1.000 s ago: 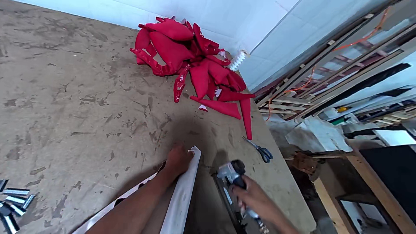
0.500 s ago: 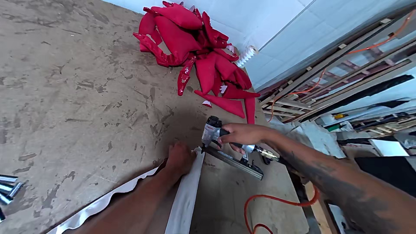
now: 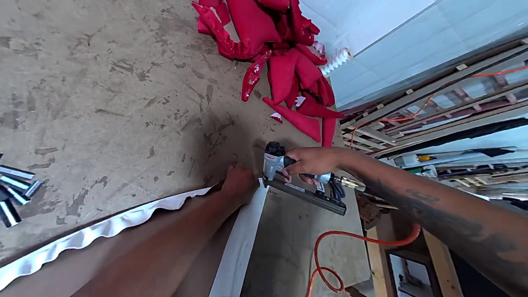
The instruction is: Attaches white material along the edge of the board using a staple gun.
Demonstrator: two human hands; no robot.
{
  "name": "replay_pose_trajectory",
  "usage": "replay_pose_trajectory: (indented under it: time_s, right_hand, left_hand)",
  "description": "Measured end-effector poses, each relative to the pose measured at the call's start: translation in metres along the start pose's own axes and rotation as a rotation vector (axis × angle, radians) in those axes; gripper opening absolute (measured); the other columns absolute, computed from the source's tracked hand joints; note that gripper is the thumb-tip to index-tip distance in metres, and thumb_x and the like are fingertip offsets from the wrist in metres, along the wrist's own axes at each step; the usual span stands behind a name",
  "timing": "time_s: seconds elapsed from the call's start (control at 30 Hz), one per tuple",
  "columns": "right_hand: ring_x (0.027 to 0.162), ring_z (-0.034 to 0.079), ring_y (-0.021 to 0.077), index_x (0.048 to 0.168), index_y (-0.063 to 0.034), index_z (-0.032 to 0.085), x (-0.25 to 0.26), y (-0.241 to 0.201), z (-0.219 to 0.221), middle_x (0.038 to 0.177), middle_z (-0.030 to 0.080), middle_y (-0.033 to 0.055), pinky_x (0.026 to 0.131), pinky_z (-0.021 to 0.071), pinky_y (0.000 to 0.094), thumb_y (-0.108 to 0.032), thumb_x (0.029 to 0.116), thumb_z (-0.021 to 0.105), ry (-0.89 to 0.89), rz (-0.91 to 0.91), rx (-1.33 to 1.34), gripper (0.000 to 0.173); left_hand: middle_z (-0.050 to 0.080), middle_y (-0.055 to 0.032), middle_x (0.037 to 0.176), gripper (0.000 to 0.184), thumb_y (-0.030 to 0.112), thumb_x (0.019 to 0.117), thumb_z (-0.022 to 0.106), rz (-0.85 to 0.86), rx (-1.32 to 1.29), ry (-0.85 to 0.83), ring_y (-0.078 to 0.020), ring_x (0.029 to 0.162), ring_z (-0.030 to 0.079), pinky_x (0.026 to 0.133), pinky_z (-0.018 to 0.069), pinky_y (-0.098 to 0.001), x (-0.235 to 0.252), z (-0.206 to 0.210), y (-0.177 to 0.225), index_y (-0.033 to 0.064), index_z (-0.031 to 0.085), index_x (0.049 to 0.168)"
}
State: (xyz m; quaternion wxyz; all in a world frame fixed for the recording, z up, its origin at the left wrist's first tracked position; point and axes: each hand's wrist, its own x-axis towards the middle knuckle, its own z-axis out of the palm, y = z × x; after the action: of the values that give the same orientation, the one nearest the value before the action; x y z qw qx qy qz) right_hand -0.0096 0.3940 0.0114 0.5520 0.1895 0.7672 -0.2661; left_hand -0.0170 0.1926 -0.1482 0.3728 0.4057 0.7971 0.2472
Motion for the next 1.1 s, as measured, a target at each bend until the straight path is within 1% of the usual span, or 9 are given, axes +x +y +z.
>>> replay_pose_trajectory:
  time_s: [0.1,0.17,0.3,0.43,0.53,0.7,0.93,1.03,1.1]
  right_hand:
    - [0.047,0.061,0.0190,0.109,-0.0057,0.060,-0.009,-0.002,0.019,0.071,0.066,0.0098,0.048,0.0560,0.0334,-0.030,0.1071,0.055,0.040,0.022,-0.036,0.024]
    - [0.050,0.062,0.0185,0.112,-0.0073,0.060,-0.013,-0.002,0.036,0.069,0.064,0.0086,0.052,0.0575,0.0340,-0.034,0.1071,0.055,0.075,0.060,-0.067,0.028]
    - [0.054,0.064,0.0187,0.115,-0.0113,0.058,-0.018,0.026,0.089,0.070,0.063,0.0064,0.056,0.0586,0.0373,-0.046,0.1051,0.055,0.261,0.074,-0.066,0.036]
    - [0.061,0.067,0.0164,0.114,-0.0165,0.061,-0.016,0.066,0.139,0.078,0.066,0.0019,0.061,0.0605,0.0399,-0.055,0.1013,0.053,0.526,0.010,-0.018,0.042]
    - [0.063,0.066,0.0145,0.110,-0.0177,0.064,-0.007,0.084,0.161,0.079,0.066,-0.0001,0.063,0.0600,0.0399,-0.056,0.1011,0.051,0.645,-0.060,-0.036,0.041]
    - [0.066,0.068,0.0128,0.114,-0.0206,0.064,-0.009,0.090,0.180,0.083,0.067,-0.0018,0.064,0.0611,0.0385,-0.055,0.1016,0.051,0.671,-0.126,-0.045,0.038]
    - [0.075,0.069,0.0153,0.119,-0.0150,0.063,-0.017,0.076,0.212,0.088,0.069,0.0015,0.072,0.0611,0.0396,-0.052,0.1024,0.050,0.717,-0.179,-0.115,0.043]
    - [0.090,0.072,0.0154,0.125,-0.0131,0.063,-0.023,0.067,0.231,0.097,0.072,0.0032,0.083,0.0604,0.0396,-0.048,0.1024,0.053,0.734,-0.238,-0.144,0.043]
    - [0.093,0.072,0.0177,0.127,-0.0106,0.062,-0.027,0.060,0.246,0.101,0.073,0.0056,0.085,0.0606,0.0411,-0.047,0.1020,0.055,0.723,-0.260,-0.151,0.044]
  left_hand:
    - [0.068,-0.0148,0.121,0.042,0.039,0.1038,0.050,0.039,-0.021,0.035,-0.0325,0.122,0.060,0.108,0.0422,-0.0563,-0.008,0.007,0.000,0.0026,0.071,0.112]
    - [0.067,-0.0130,0.125,0.039,0.033,0.1058,0.047,0.130,0.050,0.053,-0.0318,0.126,0.058,0.106,0.0440,-0.0554,-0.011,0.014,-0.002,0.0031,0.071,0.114]
    - [0.067,-0.0072,0.121,0.036,0.027,0.1059,0.045,0.262,0.135,0.158,-0.0276,0.124,0.057,0.100,0.0491,-0.0492,-0.013,0.036,-0.006,0.0064,0.074,0.099]
    - [0.065,-0.0074,0.125,0.037,0.027,0.1065,0.045,0.265,0.155,0.169,-0.0279,0.128,0.055,0.102,0.0499,-0.0473,-0.013,0.037,-0.005,0.0054,0.074,0.099]
    - [0.065,-0.0074,0.124,0.037,0.028,0.1064,0.046,0.281,0.183,0.202,-0.0275,0.125,0.056,0.097,0.0518,-0.0468,-0.014,0.039,-0.007,0.0074,0.075,0.097]
    - [0.064,-0.0081,0.120,0.034,0.028,0.1062,0.047,0.293,0.230,0.237,-0.0285,0.118,0.059,0.093,0.0536,-0.0464,-0.019,0.043,-0.004,0.0094,0.075,0.097]
    - [0.064,-0.0075,0.125,0.027,0.025,0.1037,0.054,0.312,0.271,0.220,-0.0293,0.118,0.058,0.091,0.0541,-0.0482,-0.017,0.044,-0.005,0.0123,0.076,0.096]
    - [0.065,-0.0093,0.123,0.022,0.023,0.1016,0.058,0.321,0.304,0.223,-0.0307,0.119,0.058,0.090,0.0548,-0.0491,-0.016,0.046,-0.004,0.0132,0.076,0.096]
    - [0.065,-0.0112,0.123,0.018,0.021,0.1001,0.060,0.331,0.298,0.224,-0.0331,0.121,0.057,0.090,0.0548,-0.0509,-0.018,0.047,-0.003,0.0131,0.076,0.097]
